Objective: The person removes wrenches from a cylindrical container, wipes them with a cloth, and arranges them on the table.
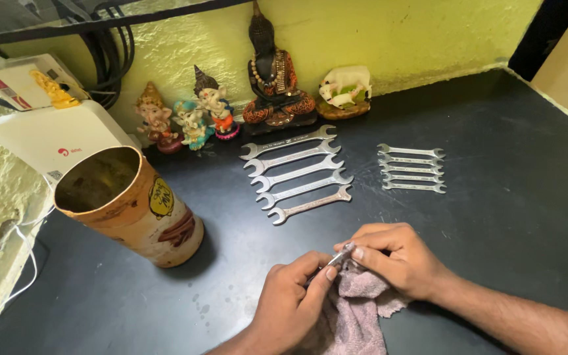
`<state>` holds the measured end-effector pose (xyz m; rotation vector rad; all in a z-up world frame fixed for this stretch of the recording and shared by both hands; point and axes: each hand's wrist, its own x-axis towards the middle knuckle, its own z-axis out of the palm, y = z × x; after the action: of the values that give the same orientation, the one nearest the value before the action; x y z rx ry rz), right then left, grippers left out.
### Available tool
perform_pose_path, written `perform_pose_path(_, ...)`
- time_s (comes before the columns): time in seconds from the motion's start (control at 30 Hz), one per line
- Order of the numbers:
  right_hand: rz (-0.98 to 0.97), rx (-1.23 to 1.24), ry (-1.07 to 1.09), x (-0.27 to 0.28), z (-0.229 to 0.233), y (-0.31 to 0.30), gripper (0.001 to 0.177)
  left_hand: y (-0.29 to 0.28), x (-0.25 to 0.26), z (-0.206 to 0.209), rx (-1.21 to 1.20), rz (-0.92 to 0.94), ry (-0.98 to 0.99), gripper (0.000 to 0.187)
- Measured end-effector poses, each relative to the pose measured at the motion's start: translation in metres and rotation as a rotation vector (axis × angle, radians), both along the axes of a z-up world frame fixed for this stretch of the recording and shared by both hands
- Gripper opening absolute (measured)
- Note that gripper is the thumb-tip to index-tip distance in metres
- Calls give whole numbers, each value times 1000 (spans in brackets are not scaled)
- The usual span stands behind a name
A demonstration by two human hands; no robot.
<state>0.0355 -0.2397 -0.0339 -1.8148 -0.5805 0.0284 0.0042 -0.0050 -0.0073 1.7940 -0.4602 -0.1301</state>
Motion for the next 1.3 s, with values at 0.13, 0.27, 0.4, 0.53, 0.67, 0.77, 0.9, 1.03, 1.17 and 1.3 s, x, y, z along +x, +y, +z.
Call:
perform_pose_path(0.13,-231,17,221,-4,6,5,26,0,2,-1,-2,20,81,18)
perform_pose_path(0.27,-157,60,180,-4,4,2,22,-1,2,-6,-52,-3,84,19)
perform_pose_path(0.4,-52,191,272,4,-5,-2,25,0,2,-11,-132,-17,134,20)
perform_pose_path(0.53,48,296,448,8,-11,-5,27,2,4,-16,-206,-95,193,20)
perform_pose_path(0.67,70,353,354,7,-11,-5,19,5,8,-18,-330,-132,353,20)
perform_pose_path(0.77,76,360,240,0,-10,-1,18,9,9,-20,-305,-156,460,18)
perform_pose_path(0.9,-56,10,-201,-8,2,-3,23,9,13,-29,-463,-257,465,19)
perform_pose_path(1.03,-71,-107,-482,-14,10,1,37,9,15,-34,-451,-242,453,20)
perform_pose_path(1.17,-108,-4,-259,-10,4,0,22,8,14,-34,-463,-326,457,18)
perform_pose_path(1.3,-15,205,27,-4,-5,-6,23,9,14,-30,-400,-307,483,19)
